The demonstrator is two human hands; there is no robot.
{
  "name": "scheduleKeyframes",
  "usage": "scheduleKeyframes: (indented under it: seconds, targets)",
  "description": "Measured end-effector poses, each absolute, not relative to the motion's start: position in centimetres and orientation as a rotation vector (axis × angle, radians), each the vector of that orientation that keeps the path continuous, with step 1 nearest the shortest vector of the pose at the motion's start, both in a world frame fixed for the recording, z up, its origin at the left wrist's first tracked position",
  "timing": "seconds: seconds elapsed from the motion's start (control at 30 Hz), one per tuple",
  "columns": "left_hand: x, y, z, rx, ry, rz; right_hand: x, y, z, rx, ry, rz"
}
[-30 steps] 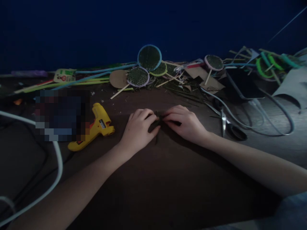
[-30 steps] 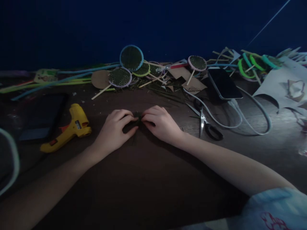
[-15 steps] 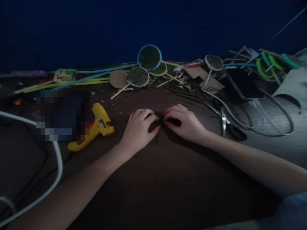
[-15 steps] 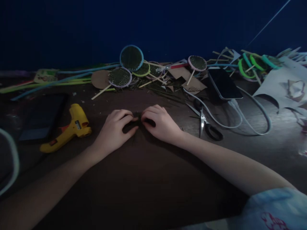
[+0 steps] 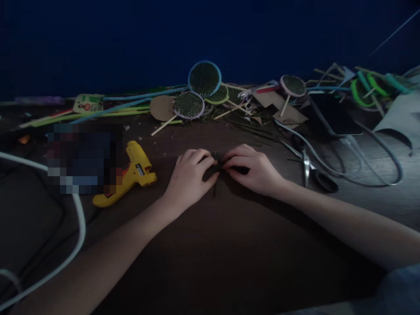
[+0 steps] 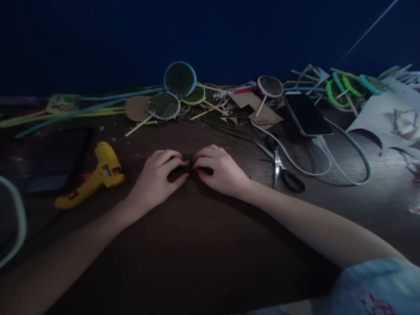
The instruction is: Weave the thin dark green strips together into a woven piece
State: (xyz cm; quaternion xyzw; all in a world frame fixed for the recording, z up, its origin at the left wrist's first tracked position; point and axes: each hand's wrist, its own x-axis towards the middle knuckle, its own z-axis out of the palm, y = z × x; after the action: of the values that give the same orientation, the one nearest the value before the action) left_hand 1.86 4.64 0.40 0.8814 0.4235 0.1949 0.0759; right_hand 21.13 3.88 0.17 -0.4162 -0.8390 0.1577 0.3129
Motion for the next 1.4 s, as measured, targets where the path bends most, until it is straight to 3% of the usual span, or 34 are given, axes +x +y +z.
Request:
scheduleKeyframes:
  seconds: [1.4]
  targets:
    - [1.62, 5.08, 0.76, 2.453, 1.268, 0.697, 20.98, 4.16, 0.28, -1.228, -2.146, 0.474]
